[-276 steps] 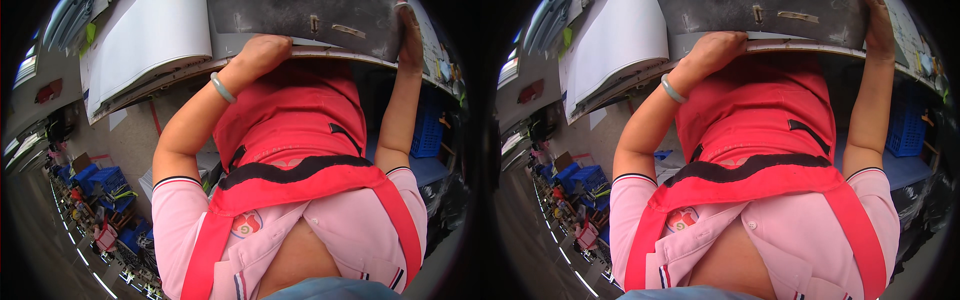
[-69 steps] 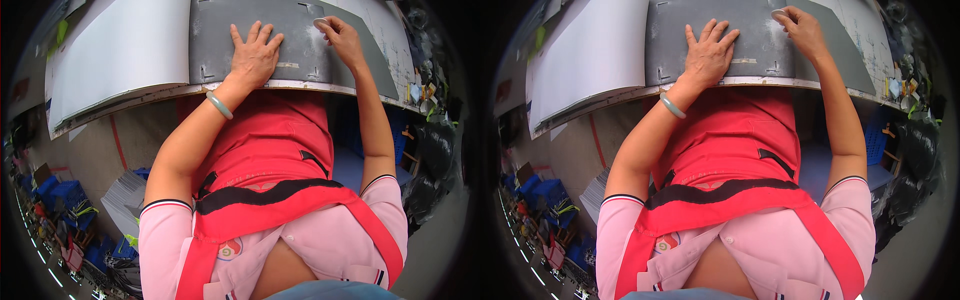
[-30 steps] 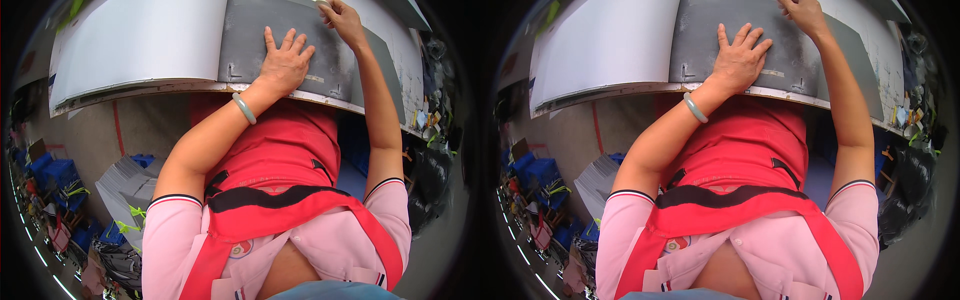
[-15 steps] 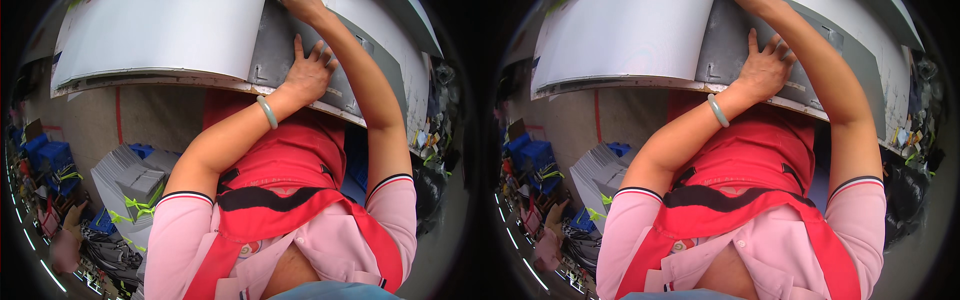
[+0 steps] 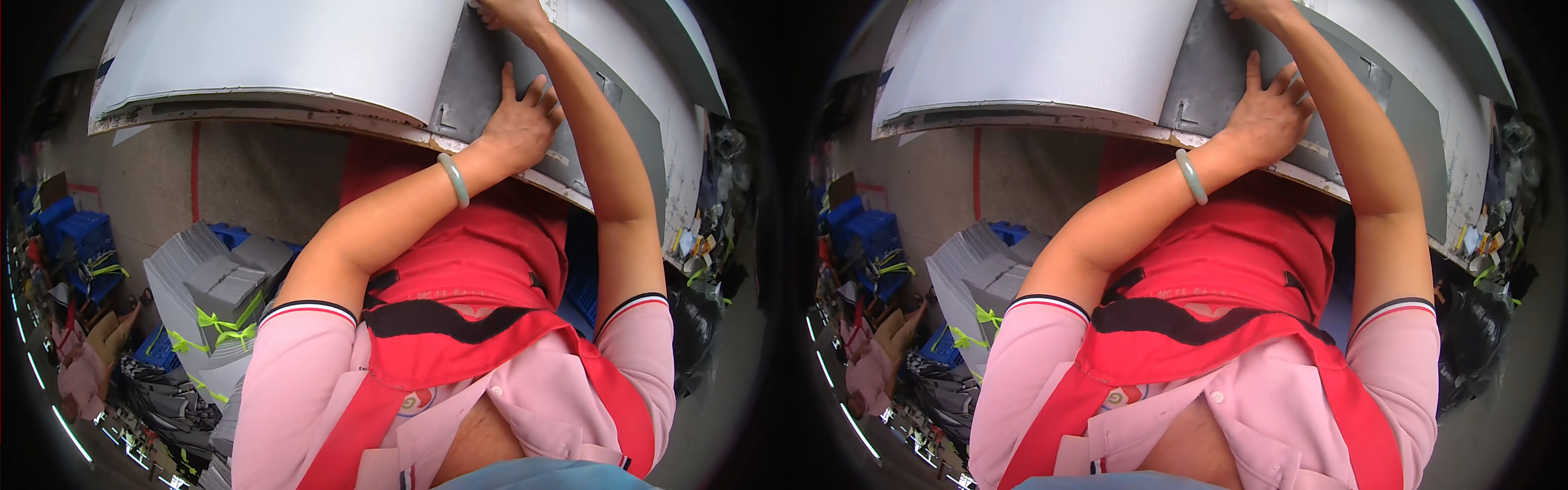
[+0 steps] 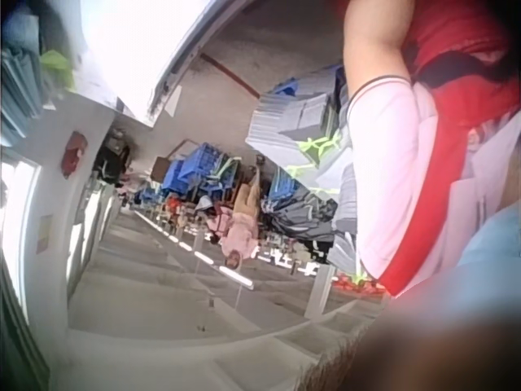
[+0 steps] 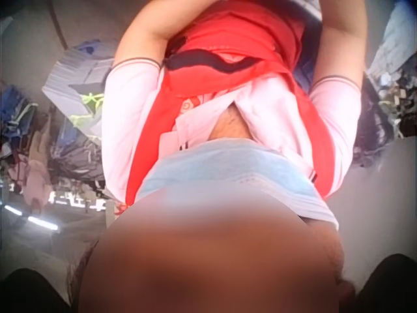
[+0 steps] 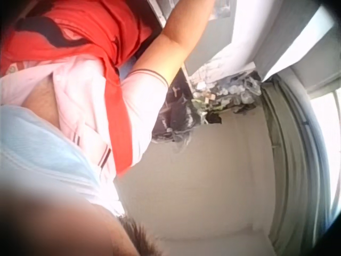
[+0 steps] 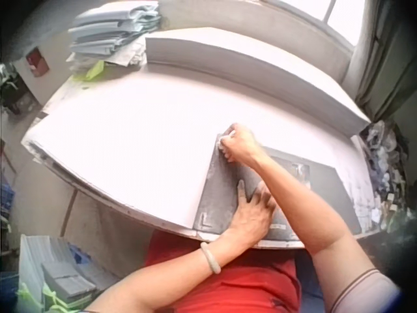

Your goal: Cleaning and preparing binder covers for assembly at a factory workstation.

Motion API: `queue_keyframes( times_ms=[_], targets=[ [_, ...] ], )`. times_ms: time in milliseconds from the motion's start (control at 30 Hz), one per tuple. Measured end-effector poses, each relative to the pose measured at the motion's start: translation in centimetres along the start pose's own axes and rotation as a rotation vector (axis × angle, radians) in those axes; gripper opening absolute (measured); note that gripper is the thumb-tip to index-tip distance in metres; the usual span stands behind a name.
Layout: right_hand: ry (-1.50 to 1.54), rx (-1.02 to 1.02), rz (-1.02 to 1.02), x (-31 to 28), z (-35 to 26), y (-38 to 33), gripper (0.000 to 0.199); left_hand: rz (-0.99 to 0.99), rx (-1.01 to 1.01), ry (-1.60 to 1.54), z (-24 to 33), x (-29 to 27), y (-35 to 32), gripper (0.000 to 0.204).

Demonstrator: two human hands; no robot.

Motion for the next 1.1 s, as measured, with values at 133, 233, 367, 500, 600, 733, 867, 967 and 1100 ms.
queue_keyframes(
  times_ms=[133,233,367,500,600,733,867,967,1100],
  targets=[
    [-0.046,0.001,0.070,0.0,0.1,0.4,0.017,0.034,0.023,-0.041,0.3,0.0,0.1,0.037],
    [-0.080,0.036,-0.073,0.8,-0.1,-0.4,0.012,0.102,-0.001,-0.059,0.1,0.1,-0.1,0.036],
    [0.005,0.069,-0.113,0.1,2.5,-5.5,0.019,0.110,0.045,-0.050,0.5,-0.9,-0.1,0.038],
    [-0.029,0.007,-0.335,4.2,0.2,-13.0,0.021,0.130,-0.118,-0.452,-1.4,0.0,0.0,0.039],
    [-0.061,-0.003,-0.370,5.5,-0.4,-14.2,0.019,0.148,0.001,-0.176,-0.8,0.1,-0.6,0.040],
    [-0.215,0.000,-0.379,6.8,-0.5,-14.8,0.018,0.062,0.069,0.074,0.1,0.2,-0.8,0.047],
    [-0.376,0.115,-0.537,7.7,-1.2,-15.6,0.023,-0.064,0.067,0.146,0.2,0.6,-1.0,0.054],
    [-0.364,-0.145,-0.440,6.6,-1.6,-15.9,0.029,-0.011,0.067,0.129,-0.1,0.1,-1.4,0.053],
    [-0.590,-0.373,-0.130,4.2,-1.5,-17.1,0.031,-0.034,0.041,0.124,-0.5,0.8,-1.1,0.048]
  ],
)
Point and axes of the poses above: each hand's wrist, its own y-axis towards the middle knuckle, its own x-axis out of the palm, z = x × y, the point moved 8 cm from there along y, towards the middle knuckle, and after that the axes turned 2 degrees about y, right-handed, at the moved point
